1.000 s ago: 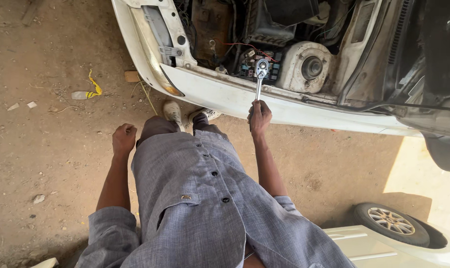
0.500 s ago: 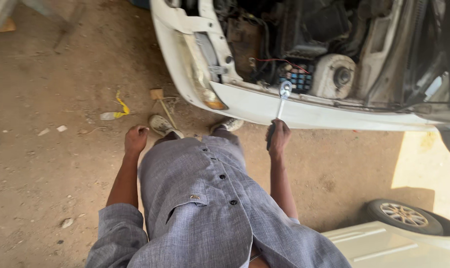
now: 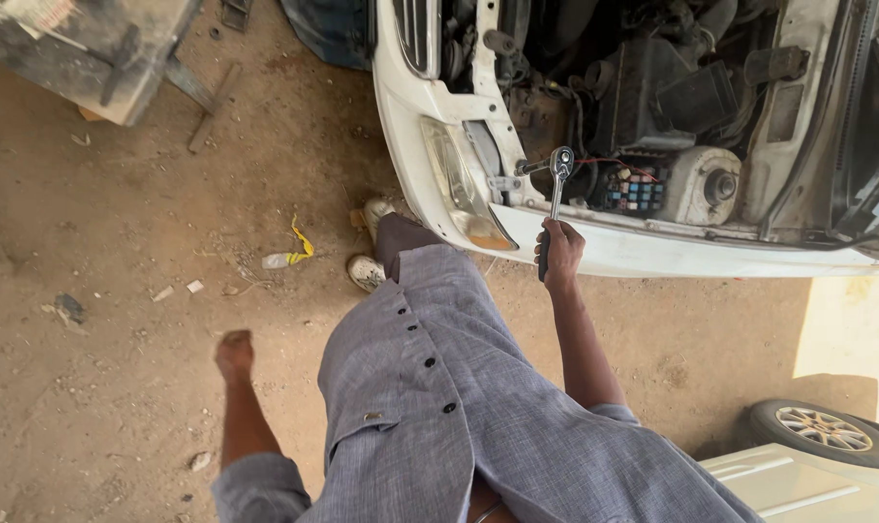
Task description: The person uses a socket wrench to loosen and remove bolts from the engine bay of a vehicle, then opens the fuse box cover and manipulates electrical fuses by hand.
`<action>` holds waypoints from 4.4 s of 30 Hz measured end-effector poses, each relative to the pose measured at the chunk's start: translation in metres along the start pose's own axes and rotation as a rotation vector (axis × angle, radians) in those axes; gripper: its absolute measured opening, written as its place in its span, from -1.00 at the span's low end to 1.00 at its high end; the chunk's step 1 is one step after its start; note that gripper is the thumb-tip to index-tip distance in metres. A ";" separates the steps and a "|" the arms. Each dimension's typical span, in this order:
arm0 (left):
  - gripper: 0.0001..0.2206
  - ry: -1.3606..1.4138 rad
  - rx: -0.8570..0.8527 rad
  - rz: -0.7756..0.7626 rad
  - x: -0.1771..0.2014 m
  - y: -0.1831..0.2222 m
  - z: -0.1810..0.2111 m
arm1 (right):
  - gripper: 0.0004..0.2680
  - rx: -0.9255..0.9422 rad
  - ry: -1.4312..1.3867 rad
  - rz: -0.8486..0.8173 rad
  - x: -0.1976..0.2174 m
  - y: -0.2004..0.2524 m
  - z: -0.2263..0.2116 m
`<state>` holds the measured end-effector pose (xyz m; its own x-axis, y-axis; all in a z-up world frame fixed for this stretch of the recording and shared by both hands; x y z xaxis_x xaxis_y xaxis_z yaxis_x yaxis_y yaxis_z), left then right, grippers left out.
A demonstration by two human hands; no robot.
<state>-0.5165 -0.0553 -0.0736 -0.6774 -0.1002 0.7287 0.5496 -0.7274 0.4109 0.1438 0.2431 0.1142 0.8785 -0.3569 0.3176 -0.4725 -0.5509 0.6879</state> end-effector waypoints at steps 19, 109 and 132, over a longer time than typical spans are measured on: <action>-0.87 0.142 -0.442 -0.122 0.099 -0.279 0.172 | -0.87 -0.006 -0.161 0.143 -0.211 -0.099 -0.154; -0.80 -0.176 -2.052 -1.695 -0.153 -0.278 0.976 | -0.89 0.014 -0.823 0.317 -0.347 0.018 -0.286; -0.89 -0.090 -1.734 -1.812 -0.139 -0.322 1.000 | -0.86 0.048 -0.692 0.255 -0.329 0.015 -0.341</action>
<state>-0.1102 0.8710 0.2404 0.2034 0.8983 0.3894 -0.9381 0.2927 -0.1852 -0.1286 0.6096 0.2421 0.5026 -0.8639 -0.0315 -0.6730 -0.4138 0.6130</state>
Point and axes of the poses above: each hand's wrist, its own y-axis away from the middle knuckle, its own x-axis out of the back of the hand, z = x × y, the point moved 10 cm from there along -y, towards the middle knuckle, and after that the axes turned 13 degrees about -x, right-handed, at the moved point
